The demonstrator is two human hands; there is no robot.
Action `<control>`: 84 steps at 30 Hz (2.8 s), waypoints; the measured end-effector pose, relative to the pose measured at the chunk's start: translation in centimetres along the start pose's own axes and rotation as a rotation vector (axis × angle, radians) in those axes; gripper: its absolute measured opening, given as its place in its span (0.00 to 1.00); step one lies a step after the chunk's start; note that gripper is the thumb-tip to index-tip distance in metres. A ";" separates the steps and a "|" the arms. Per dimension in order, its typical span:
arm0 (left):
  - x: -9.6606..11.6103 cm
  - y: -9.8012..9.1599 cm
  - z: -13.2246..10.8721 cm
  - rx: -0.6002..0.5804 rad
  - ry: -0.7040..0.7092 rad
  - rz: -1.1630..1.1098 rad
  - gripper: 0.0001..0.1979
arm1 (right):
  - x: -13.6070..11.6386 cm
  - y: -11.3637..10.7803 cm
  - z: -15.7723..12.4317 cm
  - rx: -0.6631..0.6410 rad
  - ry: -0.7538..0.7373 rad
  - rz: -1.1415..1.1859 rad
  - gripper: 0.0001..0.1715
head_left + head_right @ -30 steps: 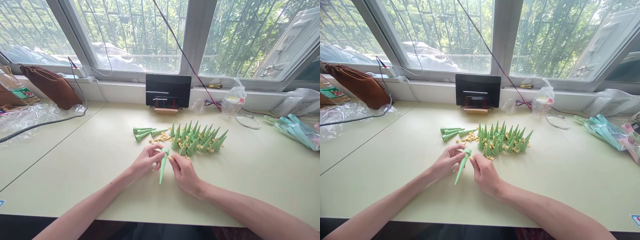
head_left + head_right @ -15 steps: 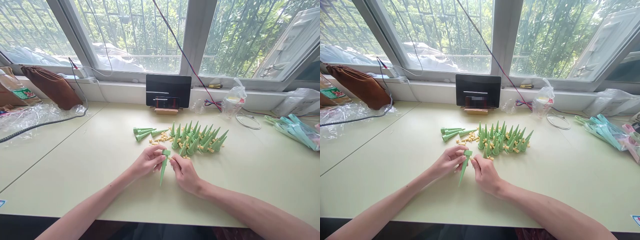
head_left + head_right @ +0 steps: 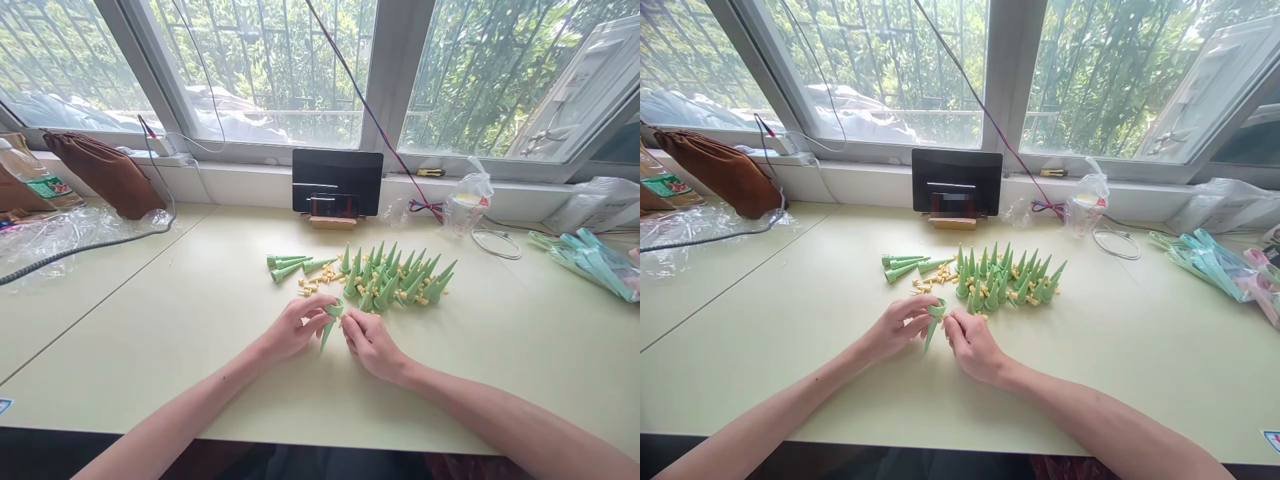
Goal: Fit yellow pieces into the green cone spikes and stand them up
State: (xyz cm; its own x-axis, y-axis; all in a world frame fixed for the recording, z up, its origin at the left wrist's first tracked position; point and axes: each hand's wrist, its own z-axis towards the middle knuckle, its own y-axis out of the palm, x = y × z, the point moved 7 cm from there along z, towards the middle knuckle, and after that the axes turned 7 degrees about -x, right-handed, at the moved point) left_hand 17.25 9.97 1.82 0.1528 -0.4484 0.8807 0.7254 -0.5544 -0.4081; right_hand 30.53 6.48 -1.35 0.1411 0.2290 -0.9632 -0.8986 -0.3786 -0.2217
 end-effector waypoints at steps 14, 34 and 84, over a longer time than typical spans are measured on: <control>-1.4 0.8 0.3 -0.033 -0.157 -0.283 0.16 | 0.8 -0.1 0.2 0.053 0.011 0.057 0.22; -2.4 1.7 0.2 -0.103 -0.337 -0.648 0.17 | -1.0 -0.1 0.0 0.042 -0.099 -0.191 0.16; -2.1 1.9 0.2 -0.107 -0.289 -0.608 0.15 | -0.2 0.0 0.3 -0.052 0.006 0.063 0.21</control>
State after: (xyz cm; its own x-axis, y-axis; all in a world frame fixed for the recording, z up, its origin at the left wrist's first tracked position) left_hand 18.41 9.98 -0.80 -0.0765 0.1620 0.9838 0.6709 -0.7216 0.1710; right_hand 30.39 6.66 -1.11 0.0870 0.1981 -0.9763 -0.8832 -0.4381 -0.1676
